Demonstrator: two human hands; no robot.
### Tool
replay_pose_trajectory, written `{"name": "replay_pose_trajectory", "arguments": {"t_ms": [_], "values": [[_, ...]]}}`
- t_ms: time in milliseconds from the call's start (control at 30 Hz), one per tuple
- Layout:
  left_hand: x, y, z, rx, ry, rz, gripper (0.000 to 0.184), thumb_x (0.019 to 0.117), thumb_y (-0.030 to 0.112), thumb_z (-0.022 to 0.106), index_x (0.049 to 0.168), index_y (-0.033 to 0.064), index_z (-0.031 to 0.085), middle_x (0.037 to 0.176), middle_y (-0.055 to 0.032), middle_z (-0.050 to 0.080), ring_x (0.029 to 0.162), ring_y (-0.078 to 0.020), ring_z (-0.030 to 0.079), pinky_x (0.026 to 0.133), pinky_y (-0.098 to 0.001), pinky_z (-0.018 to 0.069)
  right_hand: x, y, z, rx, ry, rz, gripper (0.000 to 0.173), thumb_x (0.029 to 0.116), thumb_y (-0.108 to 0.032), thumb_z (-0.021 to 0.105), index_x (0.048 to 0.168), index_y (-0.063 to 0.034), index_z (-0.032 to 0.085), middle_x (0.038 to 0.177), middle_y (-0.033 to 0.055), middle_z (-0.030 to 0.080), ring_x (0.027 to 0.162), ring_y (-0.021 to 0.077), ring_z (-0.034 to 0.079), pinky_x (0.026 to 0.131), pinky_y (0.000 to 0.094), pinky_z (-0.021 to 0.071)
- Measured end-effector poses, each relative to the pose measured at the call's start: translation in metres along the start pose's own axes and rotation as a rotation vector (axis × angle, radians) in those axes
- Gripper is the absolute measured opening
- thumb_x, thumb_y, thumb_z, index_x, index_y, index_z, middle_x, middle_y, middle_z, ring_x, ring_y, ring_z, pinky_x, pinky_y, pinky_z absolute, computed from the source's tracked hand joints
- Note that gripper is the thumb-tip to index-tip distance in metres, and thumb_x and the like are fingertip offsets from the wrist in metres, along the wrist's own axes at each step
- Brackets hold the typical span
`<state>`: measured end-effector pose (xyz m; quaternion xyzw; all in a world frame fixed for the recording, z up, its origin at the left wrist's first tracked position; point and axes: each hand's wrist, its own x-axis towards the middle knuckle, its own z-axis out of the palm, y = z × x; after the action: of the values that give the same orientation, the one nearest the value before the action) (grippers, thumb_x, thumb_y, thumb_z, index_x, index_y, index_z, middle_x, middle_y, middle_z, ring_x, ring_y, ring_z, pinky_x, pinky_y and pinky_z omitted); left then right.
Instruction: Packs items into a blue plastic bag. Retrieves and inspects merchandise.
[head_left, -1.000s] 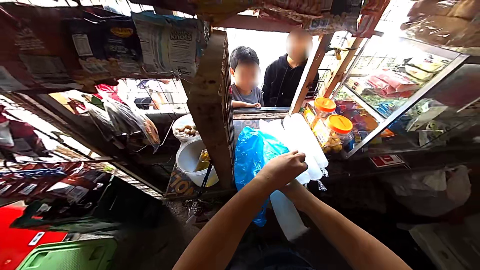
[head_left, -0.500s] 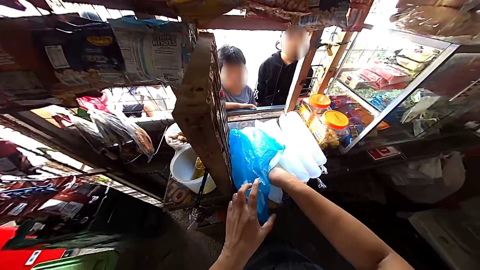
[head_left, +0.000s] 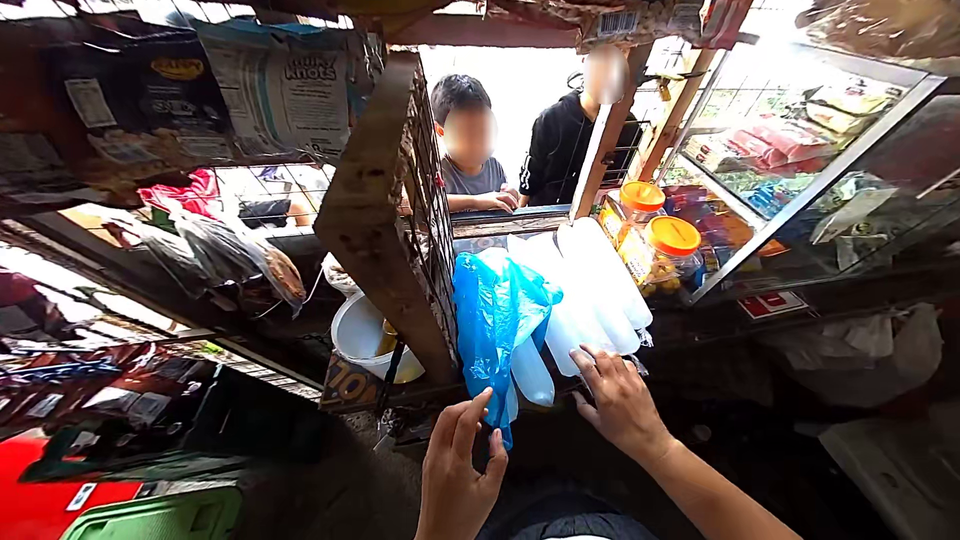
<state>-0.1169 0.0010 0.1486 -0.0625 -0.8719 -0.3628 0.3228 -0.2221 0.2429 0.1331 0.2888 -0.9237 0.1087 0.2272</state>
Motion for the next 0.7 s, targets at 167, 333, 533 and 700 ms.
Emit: {"name": "replay_pose_trajectory", "arguments": {"t_ms": [167, 333, 533, 700], "values": [[0.0, 0.013, 0.013, -0.026, 0.027, 0.141, 0.034, 0.0999, 0.029, 0.057, 0.133, 0.0214, 0.059, 0.111, -0.0014, 0.06, 0.102, -0.0087, 0.061, 0.087, -0.0211, 0.0532, 0.005, 0.009, 0.028, -0.123, 0.139, -0.041, 0.042, 0.0901, -0.021, 0.07, 0.132, -0.0278, 0.069, 0.128, 0.0115, 0.068, 0.107, 0.0327, 0.066, 0.089, 0.0503, 0.0488], [0.012, 0.028, 0.033, 0.014, -0.007, 0.285, 0.032, 0.1027, 0.028, 0.052, 0.132, 0.0189, 0.061, 0.108, -0.0013, 0.06, 0.101, -0.0115, 0.058, 0.089, -0.0227, 0.0475, 0.014, 0.024, 0.014, -0.036, 0.181, -0.114, 0.04, 0.0916, -0.027, 0.063, 0.131, -0.0238, 0.07, 0.126, 0.0116, 0.071, 0.11, 0.0316, 0.07, 0.105, 0.0646, 0.0413], [0.052, 0.045, 0.07, 0.107, -0.1, 0.304, 0.05, 0.0913, 0.02, 0.068, 0.139, 0.0068, 0.059, 0.127, -0.0147, 0.063, 0.119, -0.027, 0.062, 0.101, -0.0355, 0.0519, 0.015, 0.032, -0.034, 0.074, 0.23, -0.19, 0.04, 0.0964, -0.036, 0.059, 0.131, -0.0189, 0.069, 0.124, 0.0132, 0.071, 0.109, 0.0282, 0.071, 0.108, 0.0597, 0.0432], [0.089, 0.053, 0.097, 0.244, 0.061, 0.411, 0.034, 0.0891, 0.016, 0.065, 0.123, 0.0117, 0.07, 0.115, -0.0075, 0.073, 0.104, -0.0257, 0.067, 0.093, -0.0428, 0.0476, 0.001, 0.019, -0.105, 0.218, 0.269, -0.217, 0.045, 0.0974, -0.045, 0.06, 0.137, -0.0227, 0.06, 0.127, 0.0059, 0.067, 0.115, 0.0174, 0.065, 0.116, 0.0454, 0.038]]}}
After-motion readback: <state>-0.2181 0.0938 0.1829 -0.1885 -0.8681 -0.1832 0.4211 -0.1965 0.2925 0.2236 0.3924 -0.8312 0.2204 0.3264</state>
